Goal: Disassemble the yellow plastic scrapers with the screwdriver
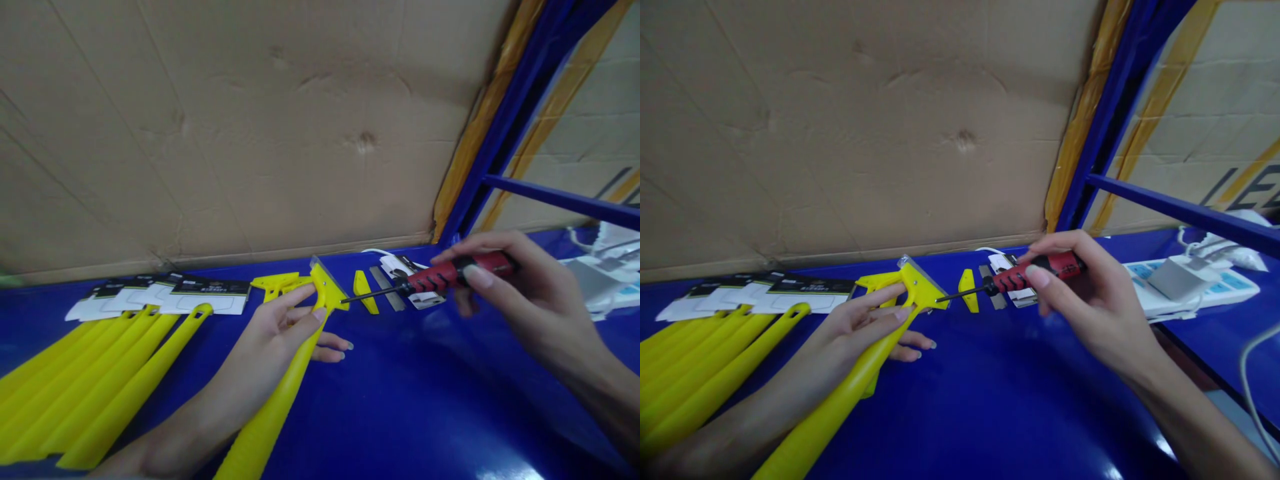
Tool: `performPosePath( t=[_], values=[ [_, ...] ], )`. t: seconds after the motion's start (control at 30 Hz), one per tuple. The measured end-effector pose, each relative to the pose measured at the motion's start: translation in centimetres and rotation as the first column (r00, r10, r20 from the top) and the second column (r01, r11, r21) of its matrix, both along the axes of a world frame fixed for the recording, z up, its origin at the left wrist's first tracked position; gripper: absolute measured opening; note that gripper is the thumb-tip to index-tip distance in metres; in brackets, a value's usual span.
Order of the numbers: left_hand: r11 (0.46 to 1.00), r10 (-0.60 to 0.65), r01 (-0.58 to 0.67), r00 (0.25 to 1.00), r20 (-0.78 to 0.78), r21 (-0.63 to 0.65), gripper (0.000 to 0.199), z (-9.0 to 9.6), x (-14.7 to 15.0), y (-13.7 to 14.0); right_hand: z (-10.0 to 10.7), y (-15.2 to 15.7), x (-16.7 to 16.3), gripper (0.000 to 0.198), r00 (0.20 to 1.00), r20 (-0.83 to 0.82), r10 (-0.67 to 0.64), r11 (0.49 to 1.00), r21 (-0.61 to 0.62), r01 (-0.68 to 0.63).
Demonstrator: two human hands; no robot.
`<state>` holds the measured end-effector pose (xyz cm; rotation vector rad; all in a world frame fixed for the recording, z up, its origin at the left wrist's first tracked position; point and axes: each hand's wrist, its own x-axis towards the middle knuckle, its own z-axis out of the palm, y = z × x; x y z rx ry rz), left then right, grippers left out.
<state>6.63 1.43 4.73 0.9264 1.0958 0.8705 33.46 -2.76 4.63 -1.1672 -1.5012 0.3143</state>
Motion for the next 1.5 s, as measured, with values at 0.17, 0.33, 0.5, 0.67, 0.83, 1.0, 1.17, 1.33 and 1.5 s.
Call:
performPosePath(
  t=[0.17,0.33,0.5,0.67,0.83,1.0,1.17,1.33,1.5],
  values=[
    [1.0,-0.016,0.016,1.0,0.008,0.009,0.073,-0.2,-0.2,0.0,0.0,0.2,0.0,0.028,1.0,-0.02,-0.009,0.998,0.066,0.01],
    [1.0,-0.02,0.019,1.0,-0.022,-0.024,0.063,0.4,-0.1,0.1,0.0,0.5,-0.2,0.01,0.999,0.011,-0.04,0.998,0.047,0.039],
    [0.999,-0.025,0.024,0.999,-0.034,-0.039,0.064,0.6,-0.2,0.4,0.1,0.4,-0.2,0.017,1.0,0.01,-0.018,0.992,0.125,0.017],
    [0.99,-0.142,0.142,0.99,-0.003,0.007,0.074,0.0,-0.9,0.9,0.0,0.4,-0.1,0.029,0.999,0.002,0.039,0.985,0.166,-0.039],
    [0.985,-0.172,0.173,0.985,-0.012,0.021,0.08,-0.5,-1.3,1.1,-0.2,0.5,0.1,0.011,0.997,0.013,-0.081,0.99,0.113,0.079],
    [0.982,-0.187,0.185,0.982,0.03,0.048,0.073,-0.3,-1.3,1.1,-0.1,0.4,0.3,0.029,1.0,-0.006,0.022,0.985,0.171,-0.021],
    [0.979,-0.199,0.196,0.978,0.06,0.062,0.065,-0.3,-1.4,1.2,0.0,0.3,0.1,0.016,0.997,0.033,-0.072,0.985,0.16,0.066],
    [0.981,-0.191,0.188,0.98,0.063,0.047,0.076,-0.6,-1.5,1.3,0.2,0.3,-0.1,0.011,0.998,0.06,-0.035,0.994,0.103,0.029],
    [0.987,-0.158,0.156,0.987,0.044,0.03,0.084,-0.7,-1.5,1.3,0.1,0.3,0.1,0.024,1.0,0.007,0.017,0.986,0.168,-0.018]
  ],
)
